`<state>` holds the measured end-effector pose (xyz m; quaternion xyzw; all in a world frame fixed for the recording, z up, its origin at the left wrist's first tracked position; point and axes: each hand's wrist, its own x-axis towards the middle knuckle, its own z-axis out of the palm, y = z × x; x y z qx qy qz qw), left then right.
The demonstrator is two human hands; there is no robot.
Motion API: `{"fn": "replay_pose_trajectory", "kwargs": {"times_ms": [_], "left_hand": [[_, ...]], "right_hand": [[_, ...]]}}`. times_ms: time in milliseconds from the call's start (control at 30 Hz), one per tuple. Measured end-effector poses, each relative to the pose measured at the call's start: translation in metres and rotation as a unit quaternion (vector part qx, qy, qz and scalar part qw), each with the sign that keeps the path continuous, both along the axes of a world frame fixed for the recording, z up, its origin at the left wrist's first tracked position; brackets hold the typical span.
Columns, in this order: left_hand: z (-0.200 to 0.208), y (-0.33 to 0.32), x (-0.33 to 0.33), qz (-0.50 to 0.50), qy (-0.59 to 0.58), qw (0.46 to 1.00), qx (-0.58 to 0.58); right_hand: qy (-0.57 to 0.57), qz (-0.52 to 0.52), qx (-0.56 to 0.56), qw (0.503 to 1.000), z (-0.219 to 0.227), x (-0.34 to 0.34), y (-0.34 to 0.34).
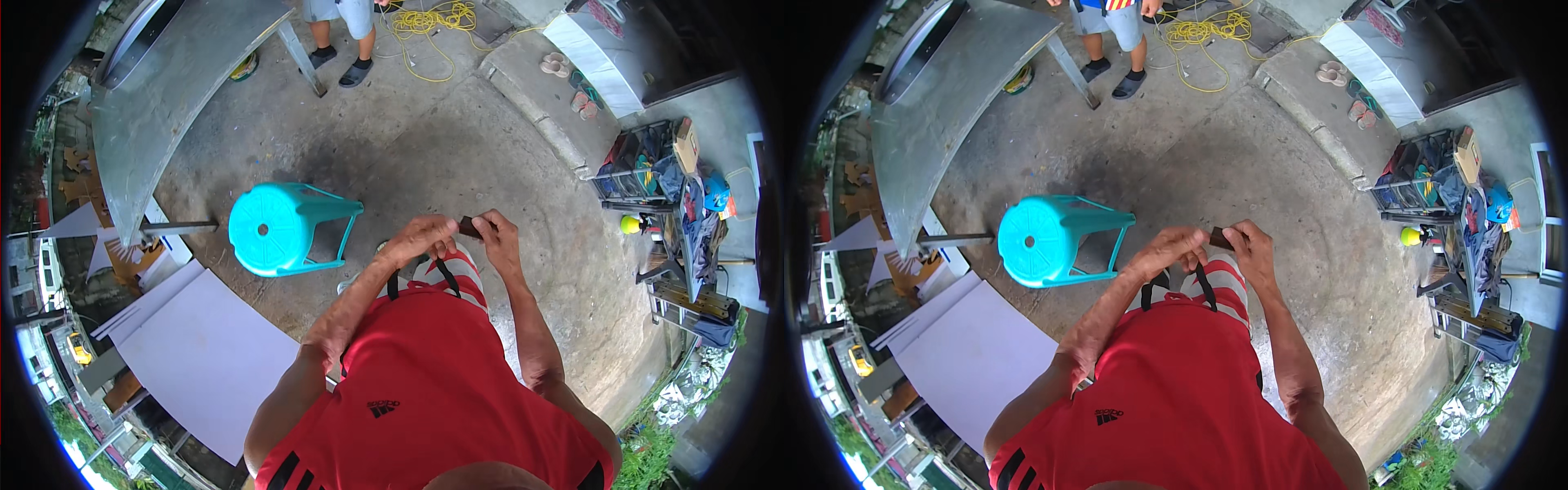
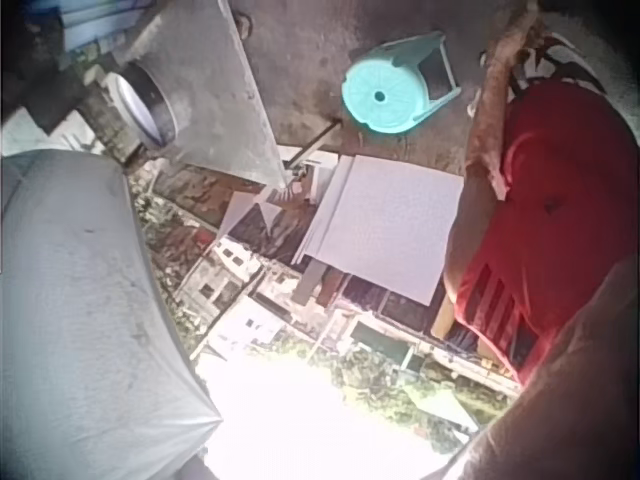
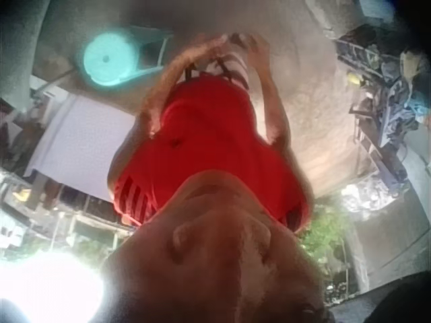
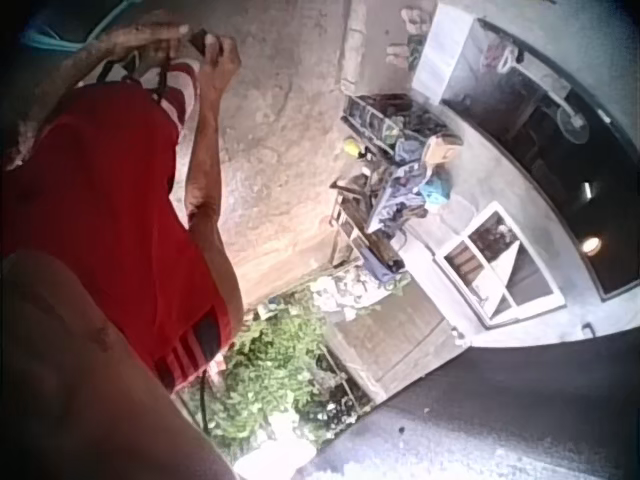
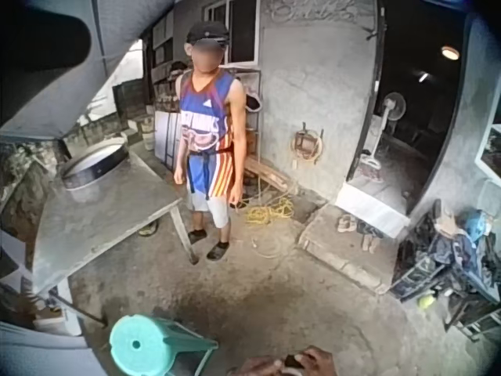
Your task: Measuring and fitting the metal frame onto a large circular sign base during fabrication.
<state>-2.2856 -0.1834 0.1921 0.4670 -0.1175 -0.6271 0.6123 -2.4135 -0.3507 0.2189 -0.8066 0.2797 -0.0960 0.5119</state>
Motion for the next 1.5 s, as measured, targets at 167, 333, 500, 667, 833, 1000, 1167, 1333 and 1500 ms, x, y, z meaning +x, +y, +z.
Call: {"fn": "replay_pose_trajectory", "kwargs": {"times_ms": [167, 333, 500, 667, 833, 1000, 1167, 1333, 1500], "left_hand": [[-0.024, -0.090, 0.074, -0.059, -0.108, 0.992, -0.023], [-0.053, -0.187, 0.169, -0.007, -0.112, 0.993, -0.020], [-0.046, -0.274, 0.284, 0.051, -0.177, 0.981, 0.062], [-0.056, -0.343, 0.378, 0.084, -0.217, 0.969, 0.079], [-0.087, -0.423, 0.465, 0.003, -0.299, 0.949, 0.095], [-0.085, -0.498, 0.561, -0.071, -0.265, 0.961, 0.047], [-0.107, -0.558, 0.676, -0.120, -0.225, 0.966, 0.052], [-0.182, -0.611, 0.783, 0.078, -0.326, 0.923, 0.189], [-0.241, -0.621, 0.886, 0.202, -0.263, 0.884, 0.330]], "right_hand": [[0.056, -0.079, 0.050, 0.994, -0.029, 0.068, -0.060], [0.041, -0.025, 0.057, 0.997, -0.066, 0.165, -0.155], [-0.017, 0.010, 0.280, 0.960, -0.071, 0.276, -0.263], [0.016, 0.179, 0.197, 0.964, -0.068, 0.382, -0.357], [0.042, 0.230, 0.112, 0.966, -0.085, 0.482, -0.418], [0.027, 0.165, 0.115, 0.979, -0.088, 0.559, -0.472], [0.077, 0.047, 0.155, 0.984, -0.092, 0.625, -0.542], [0.062, -0.088, 0.253, 0.962, -0.119, 0.700, -0.622], [0.090, -0.036, 0.281, 0.955, -0.177, 0.772, -0.708]]}}
